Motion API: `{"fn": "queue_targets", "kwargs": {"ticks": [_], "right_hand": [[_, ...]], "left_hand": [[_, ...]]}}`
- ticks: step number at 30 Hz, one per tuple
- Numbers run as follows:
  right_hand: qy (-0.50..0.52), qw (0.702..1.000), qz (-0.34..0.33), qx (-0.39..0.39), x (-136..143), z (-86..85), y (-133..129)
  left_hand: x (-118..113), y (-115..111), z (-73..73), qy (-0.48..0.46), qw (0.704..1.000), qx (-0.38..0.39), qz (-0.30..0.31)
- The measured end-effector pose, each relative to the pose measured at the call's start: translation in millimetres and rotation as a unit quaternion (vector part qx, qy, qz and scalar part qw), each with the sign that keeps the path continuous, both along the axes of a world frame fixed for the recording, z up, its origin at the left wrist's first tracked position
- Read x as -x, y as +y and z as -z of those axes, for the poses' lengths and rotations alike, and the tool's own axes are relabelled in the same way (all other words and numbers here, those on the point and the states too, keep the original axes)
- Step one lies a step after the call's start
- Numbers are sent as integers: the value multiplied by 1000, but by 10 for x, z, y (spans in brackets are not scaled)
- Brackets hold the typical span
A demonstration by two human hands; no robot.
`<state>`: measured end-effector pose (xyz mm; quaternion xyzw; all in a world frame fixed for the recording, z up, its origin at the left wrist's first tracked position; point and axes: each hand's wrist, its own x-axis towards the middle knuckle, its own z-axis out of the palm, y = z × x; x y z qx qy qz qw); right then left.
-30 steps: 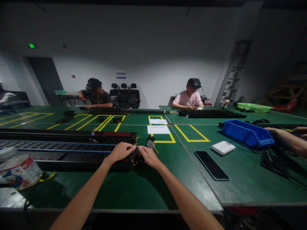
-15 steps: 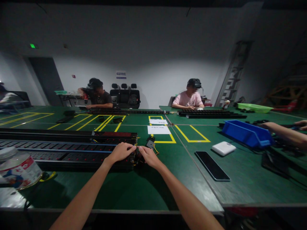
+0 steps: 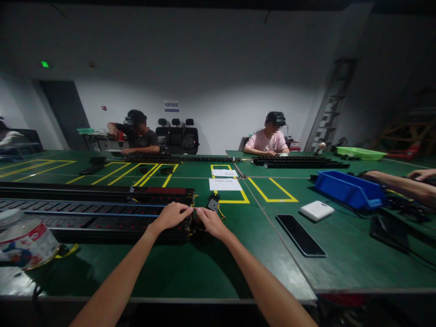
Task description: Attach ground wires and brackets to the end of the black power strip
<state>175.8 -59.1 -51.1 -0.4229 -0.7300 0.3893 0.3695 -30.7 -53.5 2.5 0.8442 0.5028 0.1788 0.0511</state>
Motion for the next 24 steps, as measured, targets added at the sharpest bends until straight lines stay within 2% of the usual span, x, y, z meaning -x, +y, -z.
{"fn": "queue_targets", "kwargs": {"ticks": [10, 24], "right_hand": [[-11, 1000, 7, 21, 2, -28, -18], [-12, 1000, 0, 8, -4, -7, -1]], "left_hand": [[-14, -36, -40, -3, 1000, 7, -4], [-10, -24, -29, -5, 1000, 15, -4]]}}
